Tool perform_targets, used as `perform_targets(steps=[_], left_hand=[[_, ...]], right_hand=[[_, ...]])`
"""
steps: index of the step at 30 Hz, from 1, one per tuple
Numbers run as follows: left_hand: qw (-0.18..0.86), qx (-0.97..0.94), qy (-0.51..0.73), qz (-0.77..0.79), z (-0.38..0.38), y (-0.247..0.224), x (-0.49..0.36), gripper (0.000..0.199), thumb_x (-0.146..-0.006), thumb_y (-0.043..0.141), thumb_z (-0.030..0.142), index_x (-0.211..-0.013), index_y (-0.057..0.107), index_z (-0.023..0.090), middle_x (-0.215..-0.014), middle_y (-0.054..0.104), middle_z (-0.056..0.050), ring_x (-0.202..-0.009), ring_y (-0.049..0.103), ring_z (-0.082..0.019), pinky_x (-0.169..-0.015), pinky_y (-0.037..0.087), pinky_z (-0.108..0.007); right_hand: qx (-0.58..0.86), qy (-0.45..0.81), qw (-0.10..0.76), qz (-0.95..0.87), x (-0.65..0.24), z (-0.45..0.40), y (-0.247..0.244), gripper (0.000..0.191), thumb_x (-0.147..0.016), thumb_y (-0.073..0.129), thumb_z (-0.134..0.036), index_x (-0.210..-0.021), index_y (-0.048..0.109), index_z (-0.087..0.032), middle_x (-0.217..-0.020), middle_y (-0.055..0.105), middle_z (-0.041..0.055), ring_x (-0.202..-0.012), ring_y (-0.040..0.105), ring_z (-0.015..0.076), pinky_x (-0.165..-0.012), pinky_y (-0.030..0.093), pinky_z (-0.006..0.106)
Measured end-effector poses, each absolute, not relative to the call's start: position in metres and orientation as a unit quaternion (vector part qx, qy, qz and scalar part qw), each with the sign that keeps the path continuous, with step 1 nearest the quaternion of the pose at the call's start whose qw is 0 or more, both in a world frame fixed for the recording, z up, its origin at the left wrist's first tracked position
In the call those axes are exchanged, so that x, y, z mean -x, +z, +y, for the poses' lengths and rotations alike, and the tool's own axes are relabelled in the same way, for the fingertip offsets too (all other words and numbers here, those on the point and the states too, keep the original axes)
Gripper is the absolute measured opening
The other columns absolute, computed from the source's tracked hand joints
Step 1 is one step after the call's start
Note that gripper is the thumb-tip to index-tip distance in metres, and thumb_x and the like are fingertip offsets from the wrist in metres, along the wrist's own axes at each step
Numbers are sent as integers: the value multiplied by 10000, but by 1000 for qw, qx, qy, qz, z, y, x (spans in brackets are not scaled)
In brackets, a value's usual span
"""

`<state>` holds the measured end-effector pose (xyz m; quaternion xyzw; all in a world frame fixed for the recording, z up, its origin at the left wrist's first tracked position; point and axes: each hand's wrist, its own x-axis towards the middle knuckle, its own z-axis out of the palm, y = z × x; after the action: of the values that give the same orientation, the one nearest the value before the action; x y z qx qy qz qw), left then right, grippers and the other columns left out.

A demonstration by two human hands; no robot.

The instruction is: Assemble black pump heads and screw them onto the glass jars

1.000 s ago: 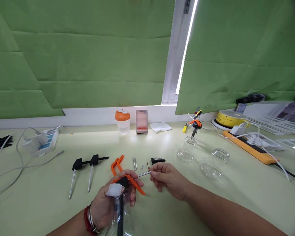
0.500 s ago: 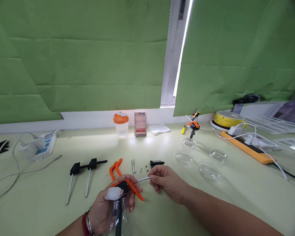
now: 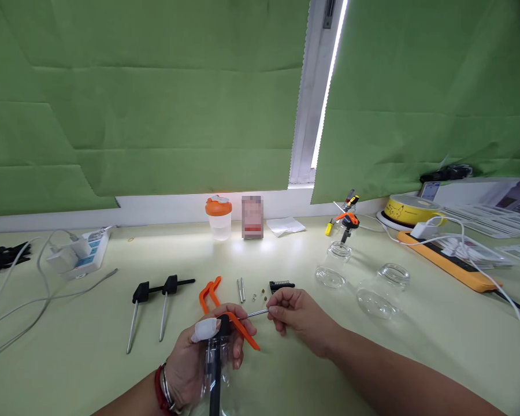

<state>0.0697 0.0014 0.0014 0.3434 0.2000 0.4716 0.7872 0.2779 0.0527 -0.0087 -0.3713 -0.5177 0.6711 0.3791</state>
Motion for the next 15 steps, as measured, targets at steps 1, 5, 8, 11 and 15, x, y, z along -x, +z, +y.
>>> perform_targets(steps=[1,5,8,11,15], left_hand=[[786,-341,475,201,1,1,-70,334,-785,476,298,-996,631,91,-941,639,-157,-625,549,-147,-585,462,-288],[782,-335,483,206,2,0,-68,340,-822,440,310,-1006,630,97,-927,643,-161,-604,541,-142,-566,460,-284],[777,-340,490,204,2,3,-66,338,-805,465,309,-1007,633,97,-917,642,-156,-619,550,-154,-572,461,-291],[761,-344,512,203,3,10,-62,333,-802,471,310,-1004,636,101,-914,637,-145,-638,557,-164,-584,463,-294],[745,-332,539,210,5,17,-57,352,-820,446,334,-1004,638,103,-942,635,-147,-646,549,-162,-595,459,-292]], right_hand=[[368,662,387,-526,-278,53,-8,298,-659,746,-379,-755,590,-145,-606,565,-27,-504,504,80,-524,417,243],[363,632,401,-555,-282,58,-10,270,-652,748,-349,-773,604,-154,-648,562,-21,-579,533,101,-596,441,271],[399,592,371,-593,-284,61,-11,205,-710,687,-331,-795,591,-170,-678,564,-16,-589,541,114,-593,444,278],[440,430,301,-728,-283,59,-10,93,-791,578,-253,-749,611,-176,-692,573,5,-650,546,138,-621,420,277],[410,222,186,-865,-274,55,-10,202,-846,479,-151,-725,640,-167,-787,590,51,-715,538,147,-641,381,261]])
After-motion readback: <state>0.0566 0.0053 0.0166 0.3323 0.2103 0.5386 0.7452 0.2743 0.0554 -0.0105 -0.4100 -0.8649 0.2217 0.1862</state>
